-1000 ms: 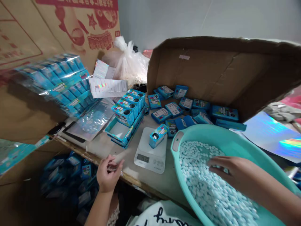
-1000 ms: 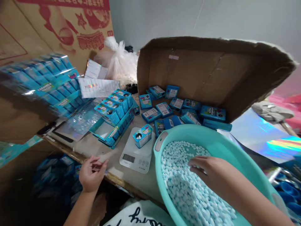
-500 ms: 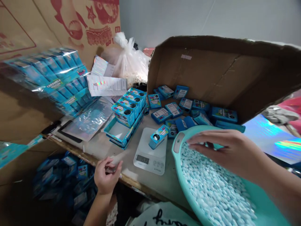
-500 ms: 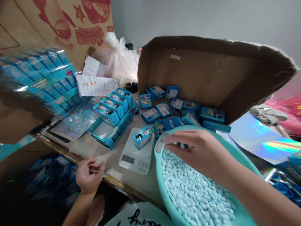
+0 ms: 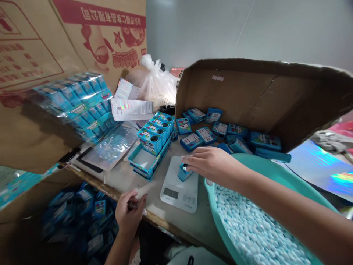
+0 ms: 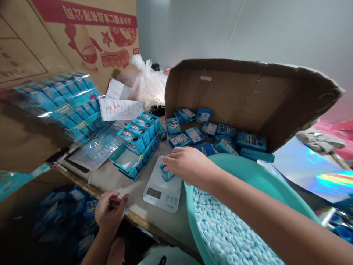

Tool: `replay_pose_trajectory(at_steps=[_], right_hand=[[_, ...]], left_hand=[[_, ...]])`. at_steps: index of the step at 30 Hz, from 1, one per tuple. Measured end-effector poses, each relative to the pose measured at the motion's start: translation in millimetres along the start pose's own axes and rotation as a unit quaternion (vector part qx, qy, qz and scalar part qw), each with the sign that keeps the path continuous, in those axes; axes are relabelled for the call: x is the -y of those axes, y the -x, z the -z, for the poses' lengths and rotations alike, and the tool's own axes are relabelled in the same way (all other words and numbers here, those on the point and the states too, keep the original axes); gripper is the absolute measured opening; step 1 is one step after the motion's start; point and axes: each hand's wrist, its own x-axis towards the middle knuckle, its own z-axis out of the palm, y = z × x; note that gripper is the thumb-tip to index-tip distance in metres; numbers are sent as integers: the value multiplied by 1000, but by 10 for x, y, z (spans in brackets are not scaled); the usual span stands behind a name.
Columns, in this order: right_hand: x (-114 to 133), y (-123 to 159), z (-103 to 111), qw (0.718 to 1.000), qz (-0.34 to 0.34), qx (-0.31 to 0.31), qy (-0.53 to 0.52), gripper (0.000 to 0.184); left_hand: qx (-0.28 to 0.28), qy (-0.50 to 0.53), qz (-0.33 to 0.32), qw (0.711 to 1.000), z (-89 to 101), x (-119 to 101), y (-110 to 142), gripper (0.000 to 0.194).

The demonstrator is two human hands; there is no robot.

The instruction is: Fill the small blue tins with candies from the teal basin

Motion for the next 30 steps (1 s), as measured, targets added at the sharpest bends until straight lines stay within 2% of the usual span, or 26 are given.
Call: replay_pose_trajectory(at_steps=[6, 9, 11, 13, 15, 17, 19, 21, 23, 26, 30], right_hand=[[-51, -21, -109, 1000, 11, 5, 24, 23], [-55, 62, -21, 999, -2, 2, 43, 32], [-51, 244, 108, 999, -15, -13, 48, 36], [-54, 556, 220, 998, -57, -28, 30, 38], [-65, 973, 246, 990, -141, -9, -27, 38], [-73, 1422, 170, 961, -263, 35, -77, 38], [-58, 1819, 28, 917, -371, 103, -103, 40], [4, 2098, -118, 889, -430, 117, -110, 48], [126, 2244, -228, 874, -449, 126, -139, 49], [396, 2279, -314, 865, -451, 130, -176, 48], [760, 2192, -360, 883, -395, 136, -212, 46]], left_hand=[[-11, 19, 40, 999, -52, 44, 38, 40], [-12, 22, 50, 998, -60, 40, 61, 44], [-9, 19, 47, 999, -54, 46, 73, 44], [-6, 18, 37, 999, -44, 58, 78, 43], [-4, 20, 22, 1000, -37, 68, 76, 42], [-4, 25, 9, 1000, -32, 67, 68, 41], [-3, 29, -3, 1000, -27, 55, 57, 41], [1, 30, -13, 999, -23, 35, 42, 41], [6, 26, -22, 999, -20, 14, 23, 40], [9, 11, -48, 999, -8, -20, -22, 40], [9, -16, -107, 994, 50, -177, -115, 37]])
